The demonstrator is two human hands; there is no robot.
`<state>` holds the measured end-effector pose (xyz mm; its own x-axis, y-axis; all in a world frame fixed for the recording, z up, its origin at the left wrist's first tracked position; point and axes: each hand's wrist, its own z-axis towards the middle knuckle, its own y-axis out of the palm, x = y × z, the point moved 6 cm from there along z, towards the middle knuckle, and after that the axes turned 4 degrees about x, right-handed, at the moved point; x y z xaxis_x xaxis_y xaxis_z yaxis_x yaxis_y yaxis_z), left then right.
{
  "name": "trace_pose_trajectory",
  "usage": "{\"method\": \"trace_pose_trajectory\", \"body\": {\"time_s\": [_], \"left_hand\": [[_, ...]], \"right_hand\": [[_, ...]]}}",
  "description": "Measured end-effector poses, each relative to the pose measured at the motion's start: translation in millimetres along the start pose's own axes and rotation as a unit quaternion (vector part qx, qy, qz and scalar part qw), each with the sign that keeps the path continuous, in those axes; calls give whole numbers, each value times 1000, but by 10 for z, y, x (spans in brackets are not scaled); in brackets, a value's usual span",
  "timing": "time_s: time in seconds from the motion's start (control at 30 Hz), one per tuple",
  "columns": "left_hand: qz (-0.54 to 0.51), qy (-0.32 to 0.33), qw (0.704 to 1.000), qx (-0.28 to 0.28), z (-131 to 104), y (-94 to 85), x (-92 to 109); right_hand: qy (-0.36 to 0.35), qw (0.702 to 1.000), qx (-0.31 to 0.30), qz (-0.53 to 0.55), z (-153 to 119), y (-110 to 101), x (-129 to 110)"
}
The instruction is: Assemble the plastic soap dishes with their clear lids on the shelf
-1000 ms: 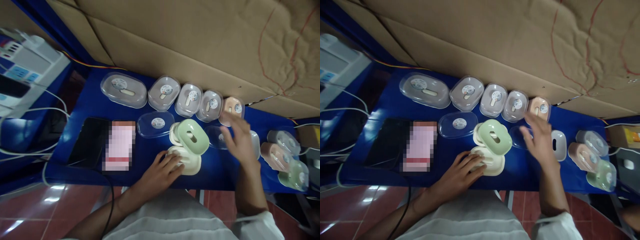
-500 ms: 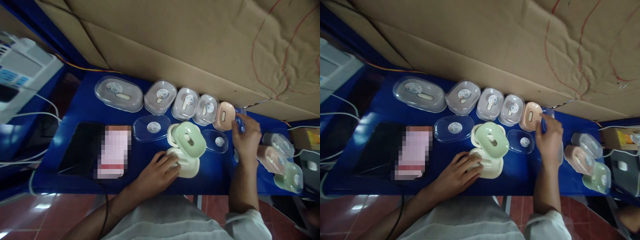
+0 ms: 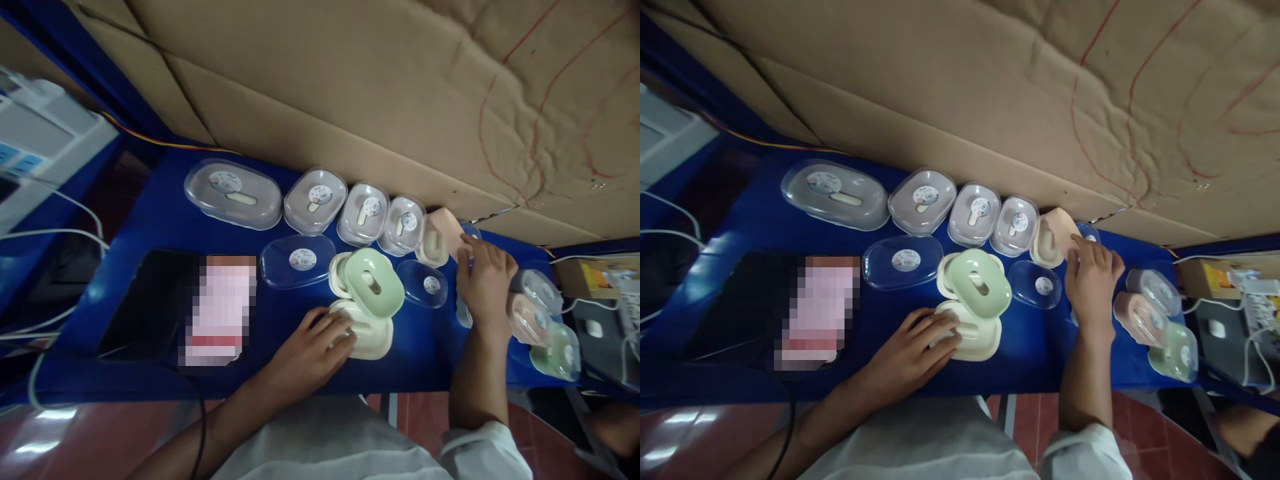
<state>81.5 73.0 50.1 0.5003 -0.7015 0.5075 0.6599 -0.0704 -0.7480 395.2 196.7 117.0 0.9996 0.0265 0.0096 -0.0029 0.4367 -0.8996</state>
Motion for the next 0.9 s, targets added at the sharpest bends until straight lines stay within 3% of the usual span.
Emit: {"method": "trace_pose_trajectory", "body": {"time_s": [0.1,0.2,0.27,0.33,0.43,0.53,0.63,0.8,0.9], "left_hand": [[1,3,1000,1,-13,10,5],[3,9,1000,5,-27,6,11],[4,11,1000,5,-39,1,12],[1,10,1000,3,-54,-3,10],[-6,5,1000,1,-70,-5,2],[-4,6,1000,-3,-76,5,-1],[1,22,1000,-13,-80,26,16],[-2,29,999,-14,-84,27,27],[-7,27,1000,-12,-79,4,29]], "right_hand": [[-69,997,-35,13,17,-34,-319],[-172,973,-127,81,98,172,-705],[-198,963,-156,96,173,297,-820],[-194,964,-144,112,232,321,-803],[-172,971,-86,144,225,152,-636],[-117,990,-11,82,134,-110,-456],[-89,995,19,29,13,-243,-511],[-223,957,-144,116,-161,147,-989],[-209,962,-154,86,-135,400,-975]]}}
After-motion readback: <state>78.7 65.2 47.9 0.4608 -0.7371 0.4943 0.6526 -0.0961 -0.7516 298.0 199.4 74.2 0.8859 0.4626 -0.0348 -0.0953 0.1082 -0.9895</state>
